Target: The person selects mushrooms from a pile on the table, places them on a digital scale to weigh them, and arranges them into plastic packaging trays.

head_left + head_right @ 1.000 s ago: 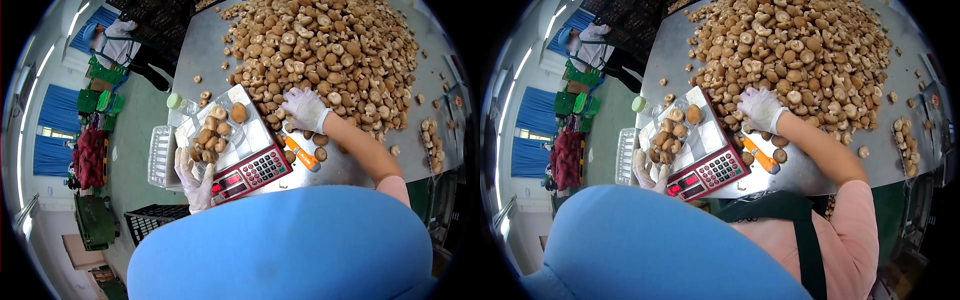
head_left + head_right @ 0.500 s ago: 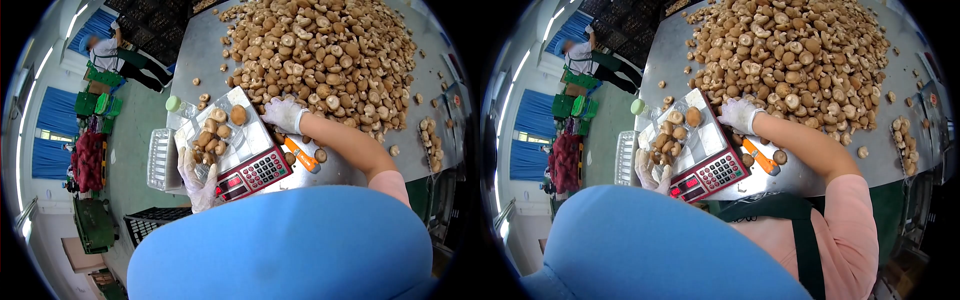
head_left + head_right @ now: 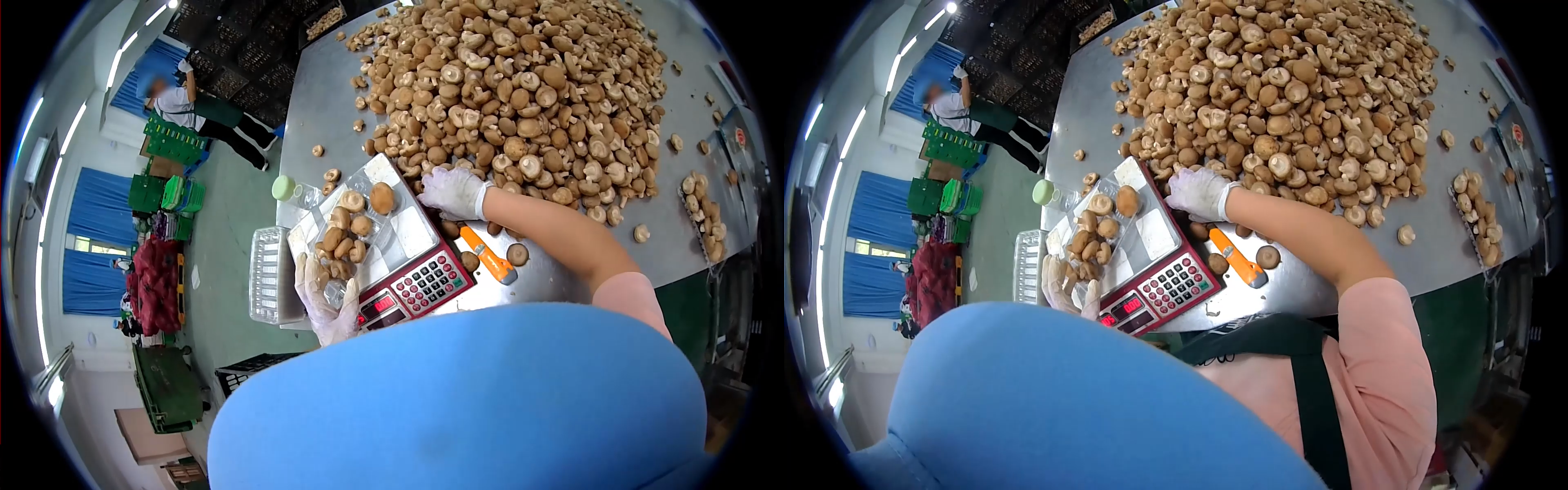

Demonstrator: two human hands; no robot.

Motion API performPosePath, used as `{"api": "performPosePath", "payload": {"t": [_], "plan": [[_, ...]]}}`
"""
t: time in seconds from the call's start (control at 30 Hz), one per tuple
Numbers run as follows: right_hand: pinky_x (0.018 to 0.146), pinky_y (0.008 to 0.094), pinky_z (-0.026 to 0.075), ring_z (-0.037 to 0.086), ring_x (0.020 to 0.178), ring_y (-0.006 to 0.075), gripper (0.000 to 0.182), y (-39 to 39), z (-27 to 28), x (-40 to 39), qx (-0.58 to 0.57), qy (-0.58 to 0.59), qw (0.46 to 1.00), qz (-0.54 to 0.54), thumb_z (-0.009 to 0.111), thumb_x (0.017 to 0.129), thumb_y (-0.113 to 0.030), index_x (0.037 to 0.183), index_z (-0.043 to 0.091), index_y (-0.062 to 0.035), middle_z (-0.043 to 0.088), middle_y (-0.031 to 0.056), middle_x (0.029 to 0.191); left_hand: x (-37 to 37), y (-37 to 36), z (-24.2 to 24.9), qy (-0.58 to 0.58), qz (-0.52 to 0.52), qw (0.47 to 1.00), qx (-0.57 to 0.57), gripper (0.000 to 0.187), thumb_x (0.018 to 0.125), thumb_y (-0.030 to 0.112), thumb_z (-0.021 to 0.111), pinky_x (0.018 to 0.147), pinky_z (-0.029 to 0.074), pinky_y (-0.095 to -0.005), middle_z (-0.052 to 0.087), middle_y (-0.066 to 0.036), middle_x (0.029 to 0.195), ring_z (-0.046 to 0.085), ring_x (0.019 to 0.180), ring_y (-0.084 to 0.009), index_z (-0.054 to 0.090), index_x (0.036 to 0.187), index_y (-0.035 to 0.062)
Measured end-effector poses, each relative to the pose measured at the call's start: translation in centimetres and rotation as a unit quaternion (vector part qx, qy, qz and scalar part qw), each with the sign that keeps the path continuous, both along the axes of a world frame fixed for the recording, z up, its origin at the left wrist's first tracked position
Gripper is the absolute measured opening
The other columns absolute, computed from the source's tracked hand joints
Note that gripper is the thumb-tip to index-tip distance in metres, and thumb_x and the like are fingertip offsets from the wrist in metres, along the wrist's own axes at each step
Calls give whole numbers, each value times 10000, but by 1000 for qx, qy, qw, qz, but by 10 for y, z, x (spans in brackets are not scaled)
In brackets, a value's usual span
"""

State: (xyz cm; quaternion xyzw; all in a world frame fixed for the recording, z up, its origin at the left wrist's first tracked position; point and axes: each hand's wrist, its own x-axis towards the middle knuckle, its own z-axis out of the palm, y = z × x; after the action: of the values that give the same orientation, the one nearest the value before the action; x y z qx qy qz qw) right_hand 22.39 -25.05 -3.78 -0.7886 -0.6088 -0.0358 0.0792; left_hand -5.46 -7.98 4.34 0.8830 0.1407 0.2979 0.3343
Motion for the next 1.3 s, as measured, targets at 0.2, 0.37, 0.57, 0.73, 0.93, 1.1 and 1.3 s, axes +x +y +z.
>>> {"api": "performPosePath", "payload": {"t": [0.2,0.37,0.57,0.73,0.93,1.1,1.3], "plan": [[854,430,551,649,980,316,367,-35,26,24,140,141,977,-76,736,756,-251,1119,697,-216,662,103,1006,-12,-1,4,-35,16,998,-40,777,861,-1,728,1139,433,-400,241,-138,1617,421,1413,-290,360,1543,43],[845,361,545,679,955,219,430,-52,11,52,263,313,903,-137,775,785,-299,1170,672,-138,702,105,1028,18,-14,16,-25,-42,997,-54,712,884,24,728,1196,364,-396,282,-160,1587,340,1471,-289,419,1524,73],[760,269,545,637,833,121,382,-66,44,28,309,762,564,-73,593,959,-245,1261,590,-11,650,51,972,91,-47,26,-5,-175,980,93,664,895,93,728,1214,325,-407,431,-194,1514,396,1445,-318,459,1501,62],[760,341,624,705,912,209,367,-69,27,7,280,909,307,45,524,1038,-330,1283,595,-66,688,91,1123,128,-79,24,-1,-241,970,42,651,898,80,713,1189,349,-397,432,-191,1508,420,1426,-329,451,1493,47],[875,391,620,699,1044,262,379,-72,29,-7,270,938,209,55,465,1050,-342,1274,586,-61,669,118,1222,121,-85,15,-21,-237,971,-21,637,900,66,707,1186,347,-399,438,-192,1495,427,1414,-321,452,1482,25],[792,444,611,699,1014,246,359,-66,41,-14,248,927,279,-35,497,1036,-375,1286,591,-136,683,130,1177,84,-49,12,-71,-147,986,41,602,916,29,679,1166,381,-384,455,-176,1483,437,1407,-302,465,1478,18],[604,258,548,615,682,133,451,-45,74,-31,245,842,462,-132,537,1034,-426,1295,600,-64,684,66,982,34,-6,6,-157,-22,965,-208,554,928,-36,622,1110,435,-359,501,-159,1399,523,1308,-250,477,1460,6]]}}
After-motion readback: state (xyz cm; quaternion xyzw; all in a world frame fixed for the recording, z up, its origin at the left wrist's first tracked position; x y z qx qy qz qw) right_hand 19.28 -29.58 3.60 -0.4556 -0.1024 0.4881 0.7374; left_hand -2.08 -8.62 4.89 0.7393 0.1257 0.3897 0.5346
